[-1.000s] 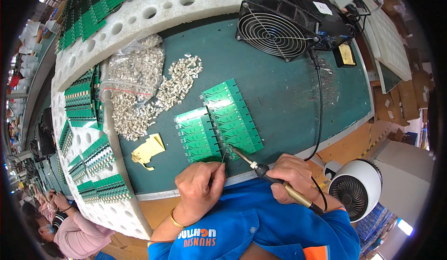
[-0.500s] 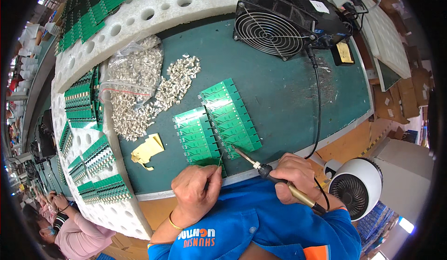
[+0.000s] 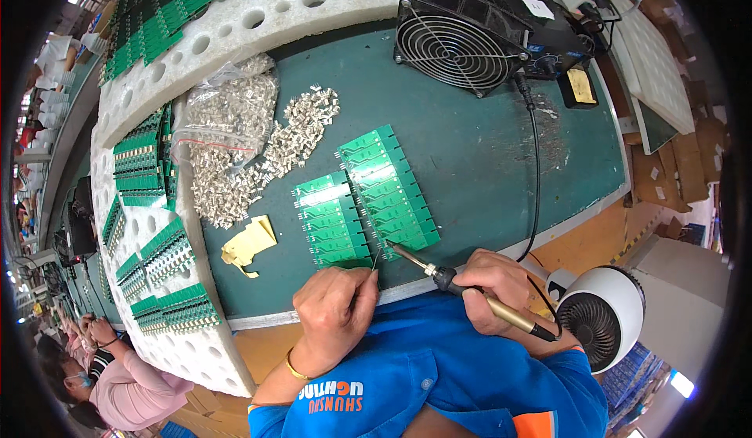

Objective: The person solders electronic components onto circuit boards using a soldering iron and solder wire.

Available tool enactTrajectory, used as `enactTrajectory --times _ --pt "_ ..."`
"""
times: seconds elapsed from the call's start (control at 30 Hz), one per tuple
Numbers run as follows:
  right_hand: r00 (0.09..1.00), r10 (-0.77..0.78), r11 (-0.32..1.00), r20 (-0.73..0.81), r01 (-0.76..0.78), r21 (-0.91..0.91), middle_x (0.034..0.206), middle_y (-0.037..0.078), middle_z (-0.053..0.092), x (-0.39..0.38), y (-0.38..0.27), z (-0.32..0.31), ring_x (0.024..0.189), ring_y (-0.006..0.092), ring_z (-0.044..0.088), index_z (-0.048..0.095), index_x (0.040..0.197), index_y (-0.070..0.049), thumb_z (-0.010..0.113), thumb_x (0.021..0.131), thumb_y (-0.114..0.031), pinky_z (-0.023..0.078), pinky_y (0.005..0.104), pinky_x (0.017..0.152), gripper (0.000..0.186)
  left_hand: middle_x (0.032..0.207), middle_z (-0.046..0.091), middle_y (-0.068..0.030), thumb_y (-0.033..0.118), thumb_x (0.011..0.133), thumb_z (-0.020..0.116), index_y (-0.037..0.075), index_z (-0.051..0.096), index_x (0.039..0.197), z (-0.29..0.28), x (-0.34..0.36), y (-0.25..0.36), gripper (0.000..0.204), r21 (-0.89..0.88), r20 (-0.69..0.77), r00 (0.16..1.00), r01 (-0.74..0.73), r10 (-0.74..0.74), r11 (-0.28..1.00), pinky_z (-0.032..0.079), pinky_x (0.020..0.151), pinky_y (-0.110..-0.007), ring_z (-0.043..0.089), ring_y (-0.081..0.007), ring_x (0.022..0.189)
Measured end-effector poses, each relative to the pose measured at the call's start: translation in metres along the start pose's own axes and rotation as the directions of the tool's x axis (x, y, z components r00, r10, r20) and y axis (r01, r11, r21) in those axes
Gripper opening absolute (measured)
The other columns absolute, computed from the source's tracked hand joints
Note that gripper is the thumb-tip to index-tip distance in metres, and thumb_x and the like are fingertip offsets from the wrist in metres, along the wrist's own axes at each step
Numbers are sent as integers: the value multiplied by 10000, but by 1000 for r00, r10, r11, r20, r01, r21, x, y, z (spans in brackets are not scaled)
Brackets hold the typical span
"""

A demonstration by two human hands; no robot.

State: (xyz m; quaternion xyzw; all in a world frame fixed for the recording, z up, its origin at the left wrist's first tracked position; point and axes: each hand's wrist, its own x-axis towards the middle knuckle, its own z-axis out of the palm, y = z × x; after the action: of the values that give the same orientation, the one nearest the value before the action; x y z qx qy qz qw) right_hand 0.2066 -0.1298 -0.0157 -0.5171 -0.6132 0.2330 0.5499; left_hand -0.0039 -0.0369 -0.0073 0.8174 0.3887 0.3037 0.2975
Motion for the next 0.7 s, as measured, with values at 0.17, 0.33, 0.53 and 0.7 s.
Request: enactTrajectory --times 0.17,0.33,0.53,0.7 --pt "1000 1 1000 3 -1 9 668 112 606 1 1 1 511 235 571 616 912 12 652 743 43 455 351 485 176 620 584 -97 -9 717 764 40 653 765 1 -1 -1 130 3 4 1000 -2 2 1000 437 492 -352 568 -256 526" --pt "1000 1 1000 1 -1 1 665 110 603 2 1 1 514 232 575 616 908 15 646 751 40 453 347 486 162 616 576 -94 -5 723 760 41 638 761 3 0 -2 136 3 -2 1000 -27 27 1000 435 489 -354 565 -254 524" --pt "1000 -7 1000 5 7 -2 668 112 609 4 0 1 507 237 573 614 906 16 645 758 31 455 348 483 152 617 572 -92 -2 721 763 41 634 758 4 1 -3 141 7 23 999 -25 24 1000 435 489 -358 562 -256 525" --pt "1000 -6 1000 6 6 -4 670 114 612 2 0 0 504 239 572 614 905 15 647 755 33 456 347 481 154 615 570 -92 0 721 764 41 634 755 3 0 -2 141 11 16 1000 -20 19 1000 436 490 -358 560 -258 524"
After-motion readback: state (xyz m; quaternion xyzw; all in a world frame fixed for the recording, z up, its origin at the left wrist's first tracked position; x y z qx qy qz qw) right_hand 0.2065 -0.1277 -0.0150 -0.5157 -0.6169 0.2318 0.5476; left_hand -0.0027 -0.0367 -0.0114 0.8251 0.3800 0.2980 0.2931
